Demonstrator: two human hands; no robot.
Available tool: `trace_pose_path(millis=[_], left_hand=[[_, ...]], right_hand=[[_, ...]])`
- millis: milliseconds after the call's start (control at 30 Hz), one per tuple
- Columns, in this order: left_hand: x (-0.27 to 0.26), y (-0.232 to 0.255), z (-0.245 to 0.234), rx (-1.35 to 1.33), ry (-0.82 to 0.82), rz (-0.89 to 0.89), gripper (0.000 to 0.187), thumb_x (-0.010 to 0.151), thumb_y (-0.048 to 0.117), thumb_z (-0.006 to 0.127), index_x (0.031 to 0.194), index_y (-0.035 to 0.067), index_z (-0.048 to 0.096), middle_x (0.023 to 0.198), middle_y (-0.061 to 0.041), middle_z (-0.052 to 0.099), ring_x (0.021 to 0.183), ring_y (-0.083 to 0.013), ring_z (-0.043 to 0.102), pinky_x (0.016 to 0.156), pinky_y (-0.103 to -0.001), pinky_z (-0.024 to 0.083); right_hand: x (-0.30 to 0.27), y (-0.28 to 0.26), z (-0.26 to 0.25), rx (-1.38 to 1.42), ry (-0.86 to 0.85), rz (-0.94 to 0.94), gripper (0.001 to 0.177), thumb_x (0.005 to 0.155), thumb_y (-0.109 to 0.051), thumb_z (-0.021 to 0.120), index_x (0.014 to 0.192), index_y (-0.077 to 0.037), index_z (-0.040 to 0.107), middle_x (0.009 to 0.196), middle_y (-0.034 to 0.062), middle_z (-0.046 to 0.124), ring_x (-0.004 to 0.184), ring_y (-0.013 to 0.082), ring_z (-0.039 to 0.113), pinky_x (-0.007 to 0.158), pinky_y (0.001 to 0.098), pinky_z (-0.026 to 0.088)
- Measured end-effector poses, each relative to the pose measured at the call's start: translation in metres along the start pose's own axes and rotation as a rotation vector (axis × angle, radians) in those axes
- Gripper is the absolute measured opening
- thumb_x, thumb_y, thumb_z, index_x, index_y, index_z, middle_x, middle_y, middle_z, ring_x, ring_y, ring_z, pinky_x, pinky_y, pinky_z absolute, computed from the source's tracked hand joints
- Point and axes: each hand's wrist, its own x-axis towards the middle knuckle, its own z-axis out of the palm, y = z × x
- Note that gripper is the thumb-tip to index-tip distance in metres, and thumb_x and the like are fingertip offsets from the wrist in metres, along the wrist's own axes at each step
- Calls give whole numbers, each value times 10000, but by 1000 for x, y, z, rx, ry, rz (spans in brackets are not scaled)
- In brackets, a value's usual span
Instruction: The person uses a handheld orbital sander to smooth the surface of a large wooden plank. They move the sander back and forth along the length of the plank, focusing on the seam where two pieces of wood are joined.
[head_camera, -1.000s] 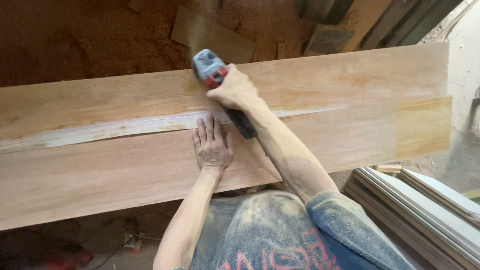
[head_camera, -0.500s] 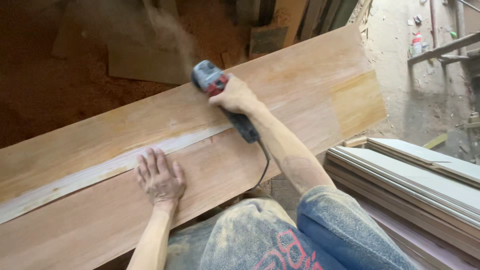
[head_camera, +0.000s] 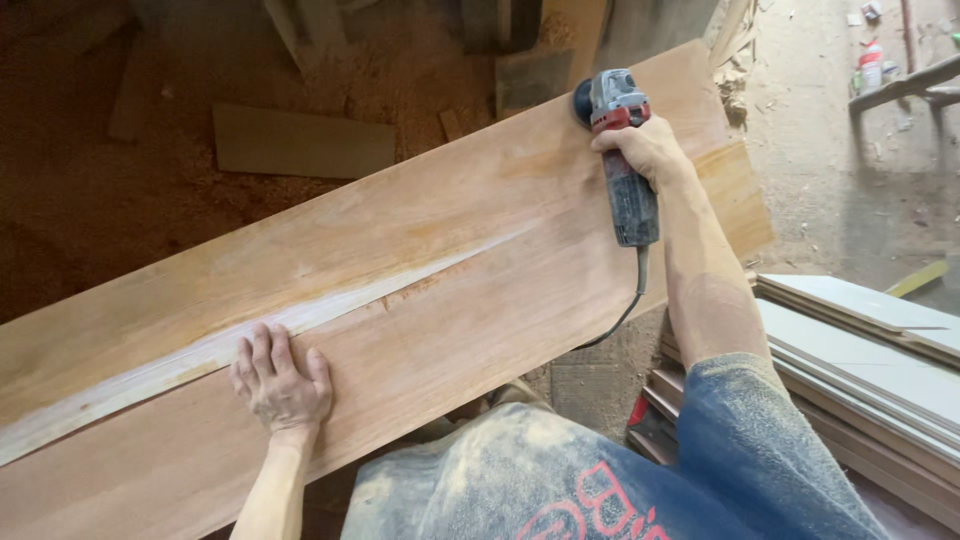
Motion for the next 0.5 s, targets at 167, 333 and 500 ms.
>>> trace_pose_path(millis=[167,333,500], left_hand=[[-4,-2,1,27,-33,-12,640,937,347,652,1489,37,557,1617,-196,446,1511,-447,350,1235,-612,228],[-1,-2,3,14,-28,0,652,940,351,633,1502,35,534,1637,-187,414,1513,-443,329,1233,-610,208],[-3,-8,3,-12,-57,16,637,961,337,605,1518,39,520,1651,-180,386,1516,-458,296,1216,-617,187]], right_hand=[[-52,-1,35,-50,-56,-31,449,643,-221,865,1033,-49,725,931,53,721,791,169,676,717,343,558],[-143,-1,111,-159,-100,-130,733,581,-307,883,1207,-18,634,1062,133,730,967,239,705,853,349,565],[-241,-7,189,-387,-245,-106,861,574,-431,827,1324,-94,571,1160,209,712,1100,366,682,943,416,539]])
